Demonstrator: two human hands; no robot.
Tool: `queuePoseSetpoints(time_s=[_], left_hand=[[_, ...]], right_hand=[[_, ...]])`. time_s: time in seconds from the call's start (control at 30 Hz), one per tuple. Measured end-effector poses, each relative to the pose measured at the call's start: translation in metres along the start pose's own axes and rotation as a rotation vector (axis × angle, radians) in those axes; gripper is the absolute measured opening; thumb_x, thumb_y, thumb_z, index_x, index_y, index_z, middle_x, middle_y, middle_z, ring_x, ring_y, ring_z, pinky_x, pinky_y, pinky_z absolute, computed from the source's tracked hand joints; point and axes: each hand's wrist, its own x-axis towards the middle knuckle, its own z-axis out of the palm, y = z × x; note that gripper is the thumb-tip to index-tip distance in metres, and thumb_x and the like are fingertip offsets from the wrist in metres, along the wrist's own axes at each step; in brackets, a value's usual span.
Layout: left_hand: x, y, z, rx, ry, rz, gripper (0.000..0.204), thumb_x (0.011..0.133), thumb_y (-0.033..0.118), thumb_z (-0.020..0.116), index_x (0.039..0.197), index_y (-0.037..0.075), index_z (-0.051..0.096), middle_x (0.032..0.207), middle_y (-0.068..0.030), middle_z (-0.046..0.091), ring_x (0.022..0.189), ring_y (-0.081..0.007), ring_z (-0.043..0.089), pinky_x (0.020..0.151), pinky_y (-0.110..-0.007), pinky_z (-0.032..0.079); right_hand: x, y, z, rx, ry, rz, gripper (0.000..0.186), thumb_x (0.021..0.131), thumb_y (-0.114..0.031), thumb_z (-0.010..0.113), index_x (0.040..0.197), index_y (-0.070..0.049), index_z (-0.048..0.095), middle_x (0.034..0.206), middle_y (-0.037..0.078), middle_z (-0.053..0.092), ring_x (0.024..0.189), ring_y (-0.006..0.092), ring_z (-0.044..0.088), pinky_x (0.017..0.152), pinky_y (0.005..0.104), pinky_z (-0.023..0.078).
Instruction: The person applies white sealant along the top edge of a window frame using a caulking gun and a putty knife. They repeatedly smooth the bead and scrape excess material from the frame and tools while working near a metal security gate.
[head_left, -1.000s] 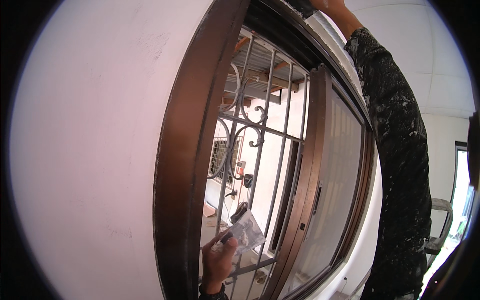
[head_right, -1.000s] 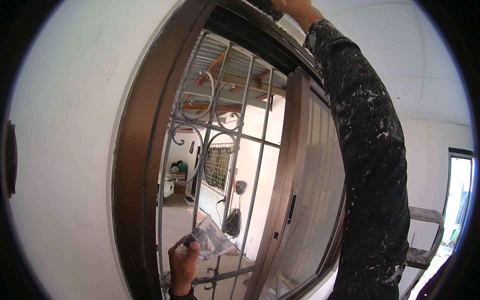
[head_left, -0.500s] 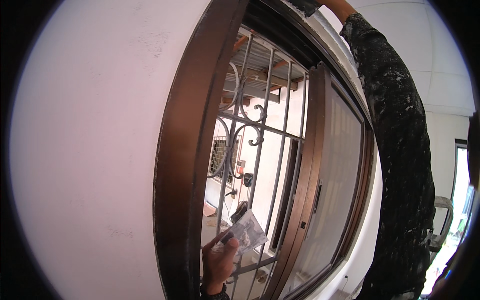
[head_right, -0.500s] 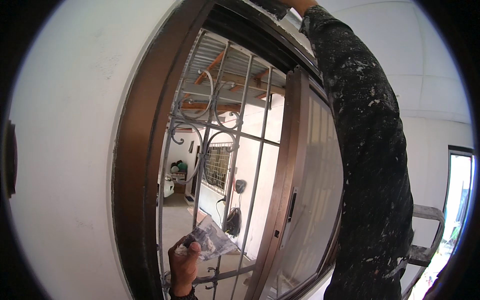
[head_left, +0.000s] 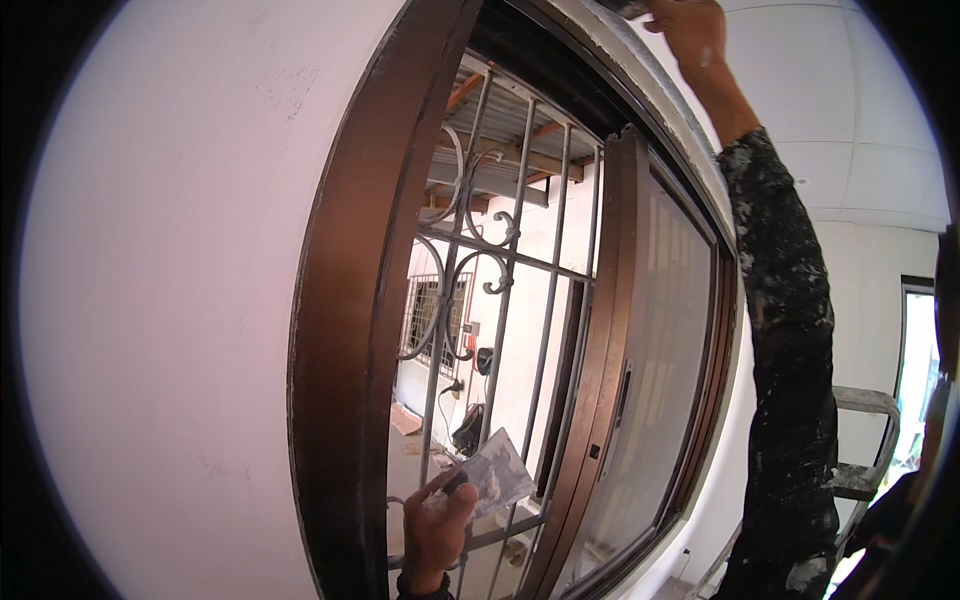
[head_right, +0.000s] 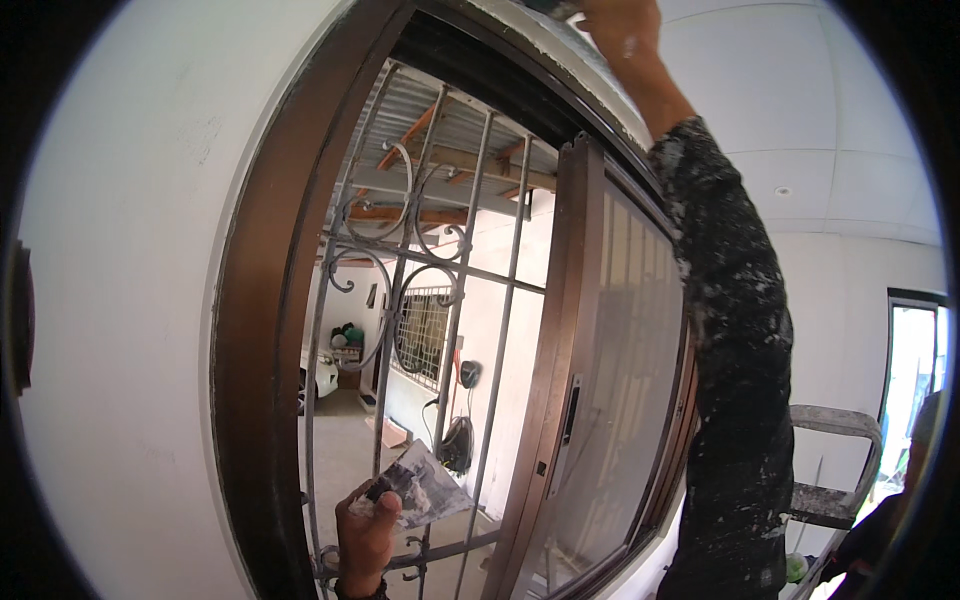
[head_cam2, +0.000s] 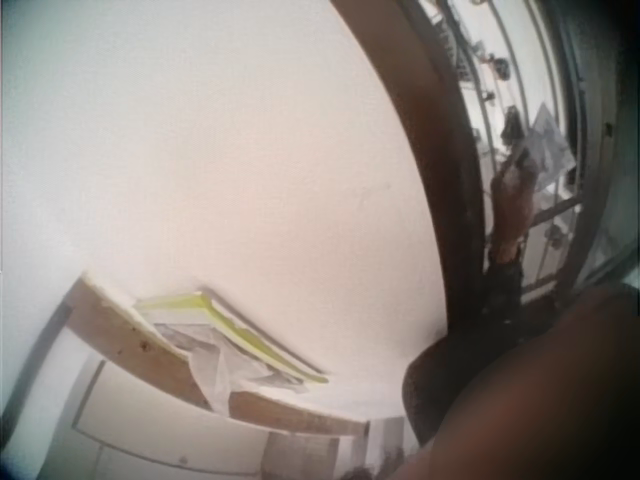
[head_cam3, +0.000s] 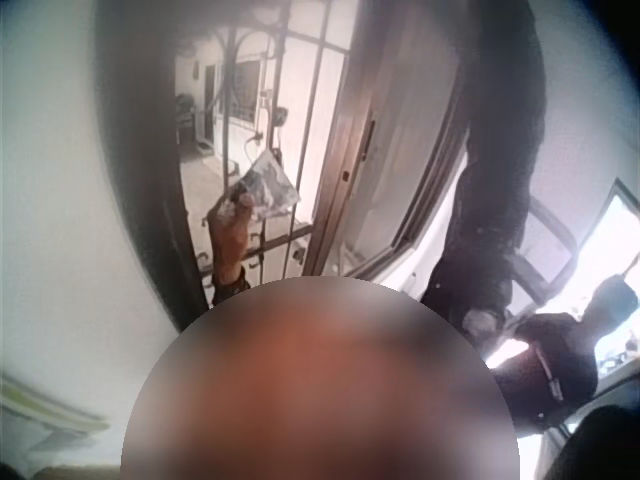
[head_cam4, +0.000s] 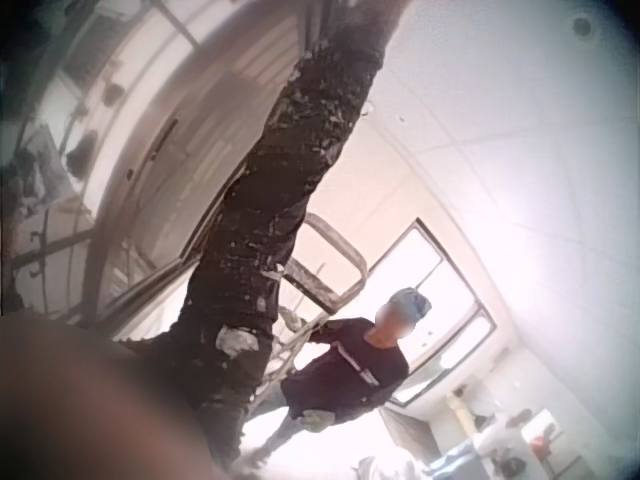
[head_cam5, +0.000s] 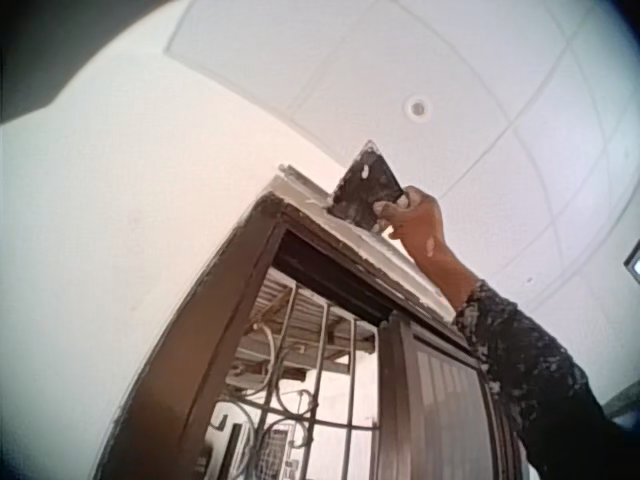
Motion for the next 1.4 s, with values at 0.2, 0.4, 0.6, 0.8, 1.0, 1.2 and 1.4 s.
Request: queuePoseSetpoints(time_s=[0.2, 0.4, 0.6, 0.8, 1.0, 1.2, 1.4], left_hand=[[0.002, 0.000, 0.004, -0.106, 0.056, 0.051, 0.033, 0.095, 0.026, 0.070, 0.108, -0.004, 0.068, 0.088, -0.0006, 0.068, 0.078, -0.0070, 0.057, 0.070, -0.023, 0.045], [0.002, 0.001, -0.005, 0.019, 0.027, 0.008, 0.040, 0.095, 0.021, 0.068, 0.121, -0.008, 0.065, 0.095, -0.0080, 0.072, 0.085, -0.0108, 0.063, 0.074, -0.026, 0.051], [0.000, 0.004, -0.002, 0.011, 0.032, 0.019, 0.043, 0.094, 0.025, 0.070, 0.121, -0.008, 0.065, 0.092, -0.0073, 0.071, 0.082, -0.0098, 0.061, 0.071, -0.025, 0.049], [0.002, 0.007, -0.004, 0.045, 0.017, -0.004, 0.047, 0.095, 0.031, 0.069, 0.120, -0.009, 0.065, 0.088, -0.0071, 0.071, 0.080, -0.0098, 0.061, 0.070, -0.025, 0.049], [0.000, 0.005, -0.003, 0.015, 0.000, 0.015, 0.045, 0.095, 0.029, 0.068, 0.119, -0.008, 0.065, 0.085, -0.0053, 0.069, 0.078, -0.0094, 0.059, 0.069, -0.025, 0.048], [0.002, 0.002, 0.000, -0.012, -0.001, 0.022, 0.041, 0.095, 0.025, 0.068, 0.117, -0.009, 0.065, 0.089, -0.0057, 0.069, 0.081, -0.0099, 0.060, 0.070, -0.025, 0.049], [0.000, 0.002, 0.000, -0.015, 0.001, 0.049, 0.042, 0.095, 0.026, 0.069, 0.118, -0.008, 0.065, 0.091, -0.0057, 0.070, 0.081, -0.0096, 0.060, 0.070, -0.025, 0.049]], right_hand=[[0.001, 0.005, 0.050, 0.063, 0.021, 0.098, 0.023, 0.087, -0.011, 0.074, 0.092, 0.007, 0.059, 0.068, 0.010, 0.066, 0.055, 0.0138, 0.060, 0.049, 0.0302, 0.046], [-0.003, -0.006, 0.063, -0.047, 0.078, 0.131, 0.023, 0.086, -0.010, 0.072, 0.094, 0.008, 0.060, 0.066, 0.013, 0.068, 0.055, 0.0170, 0.062, 0.049, 0.0311, 0.048], [-0.005, 0.008, 0.060, -0.172, 0.147, 0.151, 0.026, 0.086, -0.011, 0.072, 0.096, 0.010, 0.061, 0.066, 0.014, 0.068, 0.057, 0.0185, 0.065, 0.051, 0.0331, 0.049], [-0.004, 0.079, 0.035, -0.435, 0.196, 0.080, 0.033, 0.084, -0.023, 0.080, 0.092, 0.004, 0.063, 0.073, 0.011, 0.069, 0.062, 0.0160, 0.066, 0.056, 0.0291, 0.053], [-0.042, 0.105, -0.012, -0.180, 0.133, 0.315, 0.034, 0.080, -0.022, 0.083, 0.086, 0.002, 0.060, 0.069, 0.010, 0.066, 0.056, 0.0137, 0.063, 0.053, 0.0258, 0.053], [-0.047, 0.072, -0.009, -0.168, 0.059, 0.210, 0.032, 0.081, -0.025, 0.082, 0.085, 0.000, 0.064, 0.068, 0.007, 0.066, 0.055, 0.0123, 0.061, 0.054, 0.0268, 0.051], [-0.015, 0.025, 0.035, -0.157, 0.095, 0.143, 0.030, 0.083, -0.021, 0.077, 0.093, 0.005, 0.066, 0.068, 0.010, 0.067, 0.055, 0.0159, 0.059, 0.053, 0.0315, 0.048]])
